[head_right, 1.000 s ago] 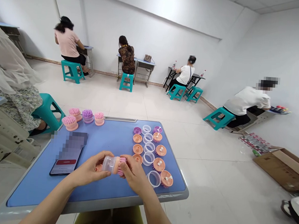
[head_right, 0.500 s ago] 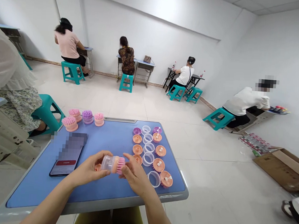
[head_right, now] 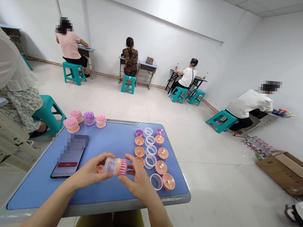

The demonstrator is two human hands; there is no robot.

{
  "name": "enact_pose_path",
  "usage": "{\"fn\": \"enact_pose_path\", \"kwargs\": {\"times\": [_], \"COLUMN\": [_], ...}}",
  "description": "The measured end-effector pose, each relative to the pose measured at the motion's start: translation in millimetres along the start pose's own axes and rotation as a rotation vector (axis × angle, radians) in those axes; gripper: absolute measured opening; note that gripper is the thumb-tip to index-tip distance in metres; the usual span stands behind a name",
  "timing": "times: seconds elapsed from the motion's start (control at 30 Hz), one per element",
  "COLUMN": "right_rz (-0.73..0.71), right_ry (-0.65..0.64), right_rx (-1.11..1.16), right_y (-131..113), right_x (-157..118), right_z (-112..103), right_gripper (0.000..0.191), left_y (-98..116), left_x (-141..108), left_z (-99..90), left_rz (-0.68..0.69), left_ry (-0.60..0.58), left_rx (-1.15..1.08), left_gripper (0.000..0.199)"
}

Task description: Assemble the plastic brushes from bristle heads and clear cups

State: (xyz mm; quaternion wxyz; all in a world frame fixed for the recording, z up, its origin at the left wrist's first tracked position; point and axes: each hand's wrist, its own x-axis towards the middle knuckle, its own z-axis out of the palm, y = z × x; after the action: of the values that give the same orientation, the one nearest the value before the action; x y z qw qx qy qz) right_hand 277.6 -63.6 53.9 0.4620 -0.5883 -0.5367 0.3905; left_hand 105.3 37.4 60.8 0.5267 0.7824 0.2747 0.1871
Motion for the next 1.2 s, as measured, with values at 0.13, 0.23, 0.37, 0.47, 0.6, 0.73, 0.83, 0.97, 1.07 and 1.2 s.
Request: {"fn": "enact_pose_path", "kwargs": {"times": [0.13, 0.23, 0.37, 0.47, 0.6, 0.73, 0.83, 0.97, 1.07, 1.2], "right_rz": [0.022, 0.057, -0.018, -0.015, 0.049, 0.001, -0.001, 0.108, 0.112, 0.036], "right_ry": [-0.028, -0.022, 0.001, -0.046, -0.065, -0.017, -0.003, -0.011, -0.03, -0.003], "right_rx": [-0.036, -0.024, -0.044, -0.059, -0.016, -0.01, -0.028, 0.041, 0.136, 0.118], "right_y": [0.7, 4.5, 1.8, -2.0, 0.7, 1.3, -1.2, 2.1, 6.3, 2.9], "right_x": [0.5, -0.9, -2.8, -1.3, -0.8, -3.2, -2.6, -0.8, -2.5, -3.7], "right_z": [-0.2, -1.1, 2.0, 4.4, 3.7, 5.8, 9.9, 12.3, 11.0, 10.6], "right_gripper": [0.031, 0.04, 0.061, 0.037, 0.043, 0.056, 0.036, 0.038, 0.043, 0.056], "left_y": [-0.9, -1.3, -0.9, -0.3, -0.4, -0.6, 0.3, 1.7, 1.7, 0.7], "left_x": [-0.2, -0.3, -0.7, -0.8, -0.6, -1.9, -3.3, -3.4, -3.0, -3.2], "left_z": [-0.2, -0.3, -0.6, -0.7, -0.5, -0.3, -0.9, -1.2, -0.5, 0.2], "left_rz": [0.022, 0.023, 0.016, 0.036, 0.034, 0.027, 0.05, 0.117, 0.107, 0.053], "left_ry": [-0.013, -0.01, -0.01, -0.033, -0.023, 0.002, -0.018, -0.042, -0.028, 0.004], "left_rx": [0.037, 0.055, 0.062, 0.052, 0.075, 0.071, 0.05, 0.048, 0.052, 0.057], "left_gripper": [0.038, 0.038, 0.04, 0.039, 0.039, 0.041, 0.038, 0.036, 0.035, 0.037]}}
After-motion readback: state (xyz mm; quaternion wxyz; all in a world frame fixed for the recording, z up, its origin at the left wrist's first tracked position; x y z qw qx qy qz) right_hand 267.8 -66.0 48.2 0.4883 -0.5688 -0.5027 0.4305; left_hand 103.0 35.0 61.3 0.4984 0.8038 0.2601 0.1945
